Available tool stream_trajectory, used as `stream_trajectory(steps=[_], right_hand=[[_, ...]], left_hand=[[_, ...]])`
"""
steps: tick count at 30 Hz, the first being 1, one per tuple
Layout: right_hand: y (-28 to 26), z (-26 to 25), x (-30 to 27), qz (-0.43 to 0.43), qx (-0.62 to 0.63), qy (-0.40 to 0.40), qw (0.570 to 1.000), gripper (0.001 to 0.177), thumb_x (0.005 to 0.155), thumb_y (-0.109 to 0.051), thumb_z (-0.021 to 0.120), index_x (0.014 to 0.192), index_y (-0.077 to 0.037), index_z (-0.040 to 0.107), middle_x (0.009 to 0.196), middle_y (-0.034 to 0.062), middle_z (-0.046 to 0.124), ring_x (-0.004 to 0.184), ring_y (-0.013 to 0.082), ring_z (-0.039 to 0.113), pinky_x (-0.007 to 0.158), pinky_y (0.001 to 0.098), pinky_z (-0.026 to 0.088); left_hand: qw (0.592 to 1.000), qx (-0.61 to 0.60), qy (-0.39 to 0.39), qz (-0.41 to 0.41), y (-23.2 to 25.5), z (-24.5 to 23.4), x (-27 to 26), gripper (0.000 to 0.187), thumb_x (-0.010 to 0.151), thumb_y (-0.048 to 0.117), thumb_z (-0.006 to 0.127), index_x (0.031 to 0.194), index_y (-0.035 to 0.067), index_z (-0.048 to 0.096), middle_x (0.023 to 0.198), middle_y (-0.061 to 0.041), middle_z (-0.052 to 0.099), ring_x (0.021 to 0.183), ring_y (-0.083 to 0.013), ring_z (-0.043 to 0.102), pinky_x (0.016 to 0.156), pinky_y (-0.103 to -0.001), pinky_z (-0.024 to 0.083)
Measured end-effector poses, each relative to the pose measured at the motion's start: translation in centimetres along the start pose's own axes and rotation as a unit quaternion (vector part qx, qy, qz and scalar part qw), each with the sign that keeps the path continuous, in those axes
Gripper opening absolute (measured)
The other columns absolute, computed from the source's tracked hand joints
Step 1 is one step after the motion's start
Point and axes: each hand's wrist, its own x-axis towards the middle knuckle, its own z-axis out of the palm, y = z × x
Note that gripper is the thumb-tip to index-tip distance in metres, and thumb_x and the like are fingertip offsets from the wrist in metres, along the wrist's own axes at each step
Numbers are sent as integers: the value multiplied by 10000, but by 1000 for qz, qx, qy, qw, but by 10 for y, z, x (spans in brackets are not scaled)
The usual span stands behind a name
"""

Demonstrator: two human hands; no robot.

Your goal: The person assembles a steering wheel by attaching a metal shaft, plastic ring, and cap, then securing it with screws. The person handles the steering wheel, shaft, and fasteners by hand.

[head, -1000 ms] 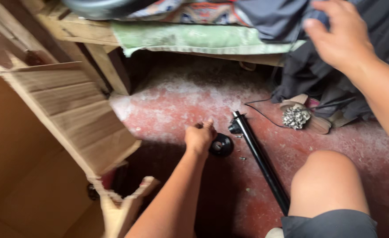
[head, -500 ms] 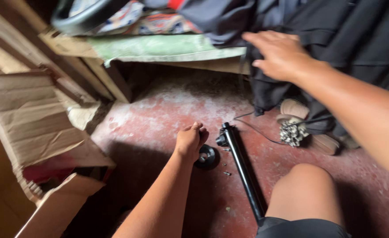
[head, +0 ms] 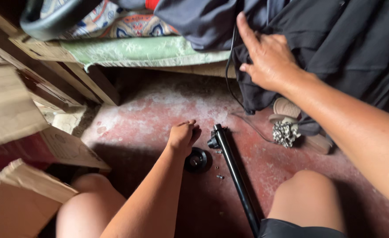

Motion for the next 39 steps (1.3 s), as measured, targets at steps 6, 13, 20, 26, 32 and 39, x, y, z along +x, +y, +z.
stream_trajectory(steps=[6, 13, 20, 26, 32, 39], right_hand=[[2, -4, -5, 40, 5, 4, 999, 1129, 901, -321, 792, 1669, -62, 6, 1176, 260, 663, 1191, 403, 595, 1158, 469, 355], [16, 15, -12, -39, 7, 138, 990, 654, 837, -294, 826, 1390, -51, 573, 1429, 170, 609, 1378, 347, 515, 1114, 494, 350], [22, 10, -10, -41, -5, 108, 993, 628, 861, -303, 817, 1382, -43, 582, 1444, 177, 592, 1364, 374, 506, 1115, 504, 377], [14, 16, -8, -20, -45, 114, 992, 654, 864, -286, 797, 1416, -34, 554, 1483, 189, 546, 1420, 359, 434, 1185, 530, 257], [0, 16, -11, 35, -87, 85, 992, 610, 890, -260, 777, 1400, -31, 531, 1473, 196, 528, 1439, 361, 396, 1202, 540, 168], [0, 11, -11, 19, -81, 82, 993, 550, 902, -267, 781, 1343, -33, 550, 1429, 165, 572, 1421, 340, 443, 1216, 539, 212]], left_hand=[[998, 43, -38, -17, -1, -3, 2, 224, 957, 45, 629, 1173, 25, 688, 1051, -66, 689, 882, -147, 653, 810, -267, 601], [995, 27, -93, -30, 11, -30, 23, 221, 951, 15, 605, 1158, 1, 680, 1056, -104, 698, 914, -171, 681, 846, -282, 609], [992, 37, -113, -49, 13, -45, 33, 231, 994, 102, 584, 1200, 10, 634, 1034, -131, 696, 900, -195, 681, 843, -308, 614], [989, 35, -135, -44, 1, -58, 21, 324, 944, 21, 564, 1257, 87, 618, 983, -68, 667, 763, -150, 609, 704, -289, 564], [990, 54, -113, -63, -16, -86, 2, 386, 926, -17, 559, 1290, 108, 593, 958, -42, 679, 745, -129, 578, 689, -292, 534], [988, 78, -90, -98, -23, -97, -23, 333, 959, 71, 526, 1281, 96, 607, 950, -9, 678, 786, -110, 597, 764, -309, 566]])
